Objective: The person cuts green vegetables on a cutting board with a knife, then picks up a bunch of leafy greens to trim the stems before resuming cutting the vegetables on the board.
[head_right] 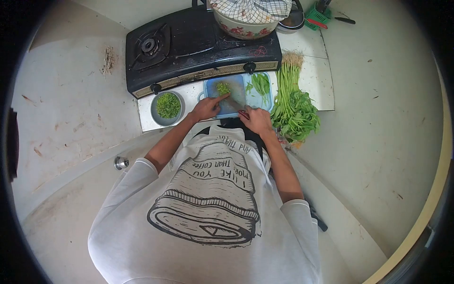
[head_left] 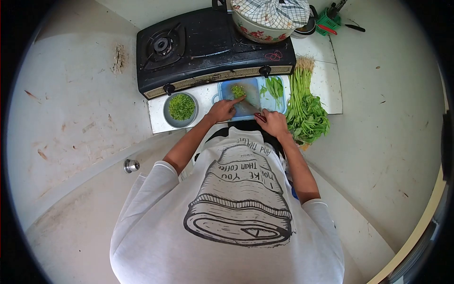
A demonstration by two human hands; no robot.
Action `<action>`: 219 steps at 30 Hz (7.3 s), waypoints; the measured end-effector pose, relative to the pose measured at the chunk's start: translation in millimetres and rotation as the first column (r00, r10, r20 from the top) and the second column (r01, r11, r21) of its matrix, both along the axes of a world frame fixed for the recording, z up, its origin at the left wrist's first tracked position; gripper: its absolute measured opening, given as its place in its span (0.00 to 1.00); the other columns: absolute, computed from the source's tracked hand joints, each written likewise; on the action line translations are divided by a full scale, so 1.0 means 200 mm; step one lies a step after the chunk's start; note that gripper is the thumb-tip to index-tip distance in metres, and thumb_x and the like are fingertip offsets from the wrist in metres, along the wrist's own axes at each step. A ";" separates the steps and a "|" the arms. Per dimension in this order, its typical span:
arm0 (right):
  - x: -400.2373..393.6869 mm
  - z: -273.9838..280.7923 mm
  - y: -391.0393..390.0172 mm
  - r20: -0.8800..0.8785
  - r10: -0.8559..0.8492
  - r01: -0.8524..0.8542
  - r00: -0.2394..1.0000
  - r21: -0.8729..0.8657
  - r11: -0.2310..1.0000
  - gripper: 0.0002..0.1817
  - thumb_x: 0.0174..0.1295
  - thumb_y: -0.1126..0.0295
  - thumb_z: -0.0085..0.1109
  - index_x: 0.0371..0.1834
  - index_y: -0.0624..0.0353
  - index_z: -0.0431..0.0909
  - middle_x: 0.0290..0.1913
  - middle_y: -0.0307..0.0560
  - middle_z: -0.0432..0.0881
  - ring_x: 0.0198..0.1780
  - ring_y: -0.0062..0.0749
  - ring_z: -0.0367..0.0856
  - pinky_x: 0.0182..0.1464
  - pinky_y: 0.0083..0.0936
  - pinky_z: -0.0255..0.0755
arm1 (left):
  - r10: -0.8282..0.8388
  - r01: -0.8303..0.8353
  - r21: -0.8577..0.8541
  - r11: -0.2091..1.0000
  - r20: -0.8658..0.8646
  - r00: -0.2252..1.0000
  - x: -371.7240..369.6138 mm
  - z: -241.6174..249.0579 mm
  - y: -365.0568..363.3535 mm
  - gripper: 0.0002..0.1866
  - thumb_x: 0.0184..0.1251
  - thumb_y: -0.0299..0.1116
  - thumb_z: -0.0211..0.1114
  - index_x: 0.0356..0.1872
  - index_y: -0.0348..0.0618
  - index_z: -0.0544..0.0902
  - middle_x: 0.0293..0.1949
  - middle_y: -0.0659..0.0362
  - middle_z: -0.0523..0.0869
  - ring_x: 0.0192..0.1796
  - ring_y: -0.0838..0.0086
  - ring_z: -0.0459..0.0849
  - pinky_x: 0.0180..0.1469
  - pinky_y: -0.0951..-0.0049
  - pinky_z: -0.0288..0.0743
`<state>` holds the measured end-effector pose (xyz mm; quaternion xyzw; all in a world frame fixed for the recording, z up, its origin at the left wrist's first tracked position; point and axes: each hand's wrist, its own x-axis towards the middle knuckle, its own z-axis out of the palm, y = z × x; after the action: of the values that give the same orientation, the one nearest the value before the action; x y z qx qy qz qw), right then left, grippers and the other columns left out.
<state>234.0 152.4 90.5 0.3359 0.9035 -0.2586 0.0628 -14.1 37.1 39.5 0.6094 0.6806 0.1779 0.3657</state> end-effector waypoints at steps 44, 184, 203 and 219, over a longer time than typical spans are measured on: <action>-0.06 -0.17 0.05 -0.040 0.010 -0.017 0.999 -0.195 0.981 0.21 0.75 0.47 0.58 0.45 0.55 0.83 0.40 0.55 0.89 0.44 0.57 0.89 0.48 0.50 0.81 | 0.633 -0.665 0.039 0.746 0.267 0.727 0.02 -0.16 -0.38 0.23 0.71 0.25 0.65 0.67 0.46 0.83 0.39 0.56 0.90 0.32 0.74 0.87 0.41 0.69 0.82; 0.50 -0.21 -0.18 -0.330 -0.914 0.798 0.235 -0.471 0.375 0.23 0.80 0.52 0.57 0.36 0.62 0.82 0.22 0.35 0.77 0.24 0.16 0.69 0.28 0.22 0.64 | -0.296 0.264 0.184 0.947 0.177 0.939 0.13 0.14 0.68 0.14 0.71 0.25 0.64 0.55 0.39 0.86 0.49 0.49 0.85 0.48 0.55 0.88 0.51 0.58 0.82; 0.57 -0.16 -0.70 -0.234 -0.958 0.865 -0.168 -0.501 -0.029 0.24 0.79 0.49 0.59 0.40 0.63 0.84 0.23 0.37 0.79 0.26 0.17 0.73 0.31 0.23 0.68 | -0.638 0.833 0.265 0.486 -0.544 0.545 0.50 -0.21 0.93 0.13 0.62 0.27 0.65 0.47 0.47 0.88 0.51 0.56 0.82 0.56 0.61 0.79 0.57 0.57 0.70; 0.57 -0.20 -0.59 -0.253 -0.963 0.847 -0.095 -0.529 0.055 0.23 0.79 0.52 0.59 0.41 0.65 0.84 0.24 0.41 0.82 0.26 0.21 0.76 0.32 0.27 0.70 | -0.237 0.231 0.066 0.971 0.409 0.881 0.43 -0.01 0.93 0.07 0.73 0.29 0.70 0.48 0.41 0.87 0.42 0.60 0.89 0.43 0.74 0.82 0.51 0.69 0.76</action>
<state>348.2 33.7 51.1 0.7562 0.3652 -0.4027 -0.3642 72.8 222.9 37.9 0.6383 0.5076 0.2627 0.5156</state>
